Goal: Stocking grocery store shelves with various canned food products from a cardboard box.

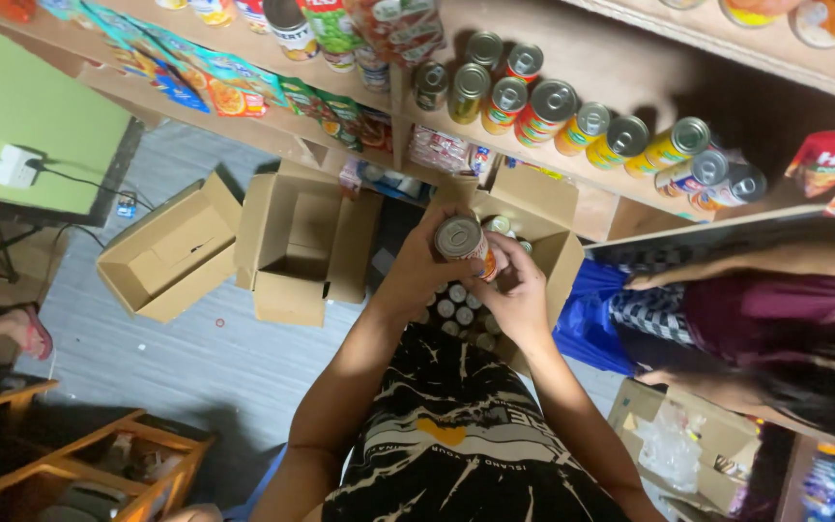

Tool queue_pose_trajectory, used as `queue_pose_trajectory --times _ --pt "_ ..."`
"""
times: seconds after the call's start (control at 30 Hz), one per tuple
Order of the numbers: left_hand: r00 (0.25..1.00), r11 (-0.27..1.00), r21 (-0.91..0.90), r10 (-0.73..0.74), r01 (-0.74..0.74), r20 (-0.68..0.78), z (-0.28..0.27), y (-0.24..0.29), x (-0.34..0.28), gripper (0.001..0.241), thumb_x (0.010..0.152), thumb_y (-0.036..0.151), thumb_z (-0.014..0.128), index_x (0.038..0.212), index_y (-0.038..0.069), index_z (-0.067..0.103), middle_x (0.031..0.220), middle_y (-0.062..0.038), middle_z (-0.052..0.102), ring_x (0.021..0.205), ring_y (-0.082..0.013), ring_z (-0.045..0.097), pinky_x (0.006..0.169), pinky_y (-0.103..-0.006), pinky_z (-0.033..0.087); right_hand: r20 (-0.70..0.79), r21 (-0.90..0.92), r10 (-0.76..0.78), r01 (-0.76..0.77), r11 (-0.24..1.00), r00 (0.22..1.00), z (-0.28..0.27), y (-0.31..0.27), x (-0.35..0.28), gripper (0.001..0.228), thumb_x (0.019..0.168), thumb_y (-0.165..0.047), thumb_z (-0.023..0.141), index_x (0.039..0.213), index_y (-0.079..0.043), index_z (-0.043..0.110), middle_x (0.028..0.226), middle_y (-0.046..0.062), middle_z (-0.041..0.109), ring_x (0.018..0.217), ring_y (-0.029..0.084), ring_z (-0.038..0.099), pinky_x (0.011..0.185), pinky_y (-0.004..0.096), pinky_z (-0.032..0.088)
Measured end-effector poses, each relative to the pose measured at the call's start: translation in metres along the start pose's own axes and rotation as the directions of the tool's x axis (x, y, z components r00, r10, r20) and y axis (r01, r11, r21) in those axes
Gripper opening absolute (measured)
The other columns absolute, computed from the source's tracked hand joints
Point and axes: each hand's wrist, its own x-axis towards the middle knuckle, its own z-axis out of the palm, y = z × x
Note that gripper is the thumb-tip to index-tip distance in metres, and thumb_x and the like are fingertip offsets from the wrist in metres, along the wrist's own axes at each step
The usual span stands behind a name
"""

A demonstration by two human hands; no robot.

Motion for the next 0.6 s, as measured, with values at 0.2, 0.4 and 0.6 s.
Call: queue_pose_trajectory --times 0.2,0.4,0.6 --pt "0.988 0.989 0.125 0.067 -0.085 0.136 0.01 0.006 0.005 0.064 0.082 0.006 0.086 0.137 0.004 0.053 0.126 -0.003 0.061 0.118 -0.013 0.06 0.1 -0.0296 0.053 -0.044 -0.034 -0.035 0.034 0.999 0.998 -0.014 -0.005 -0.009 0.064 0.083 0.014 0.075 0.142 0.002 0.054 0.138 0.01 0.061 0.128 0.017 0.059 0.11 0.032 0.05" --pt "0.989 0.857 0.496 0.101 -0.139 0.103 0.04 0.02 0.018 0.057 0.09 0.017 0.079 0.141 0.007 0.057 0.132 -0.004 0.063 0.115 -0.0138 0.065 0.094 -0.0291 0.057 -0.2 -0.113 -0.092 0.071 0.991 0.976 -0.03 -0.017 -0.008 0.061 0.085 0.009 0.078 0.141 0.003 0.055 0.137 0.009 0.061 0.126 0.017 0.061 0.107 0.032 0.053" --pt "0.955 0.718 0.637 0.14 -0.28 0.262 0.075 0.037 0.042 0.055 0.09 0.019 0.081 0.139 0.008 0.06 0.131 -0.009 0.067 0.112 -0.0146 0.068 0.088 -0.0302 0.059 -0.314 -0.291 -0.242 0.15 0.945 0.918 -0.055 -0.035 -0.009 0.061 0.085 0.007 0.082 0.141 0.003 0.057 0.14 0.012 0.059 0.131 0.02 0.058 0.114 0.034 0.049"
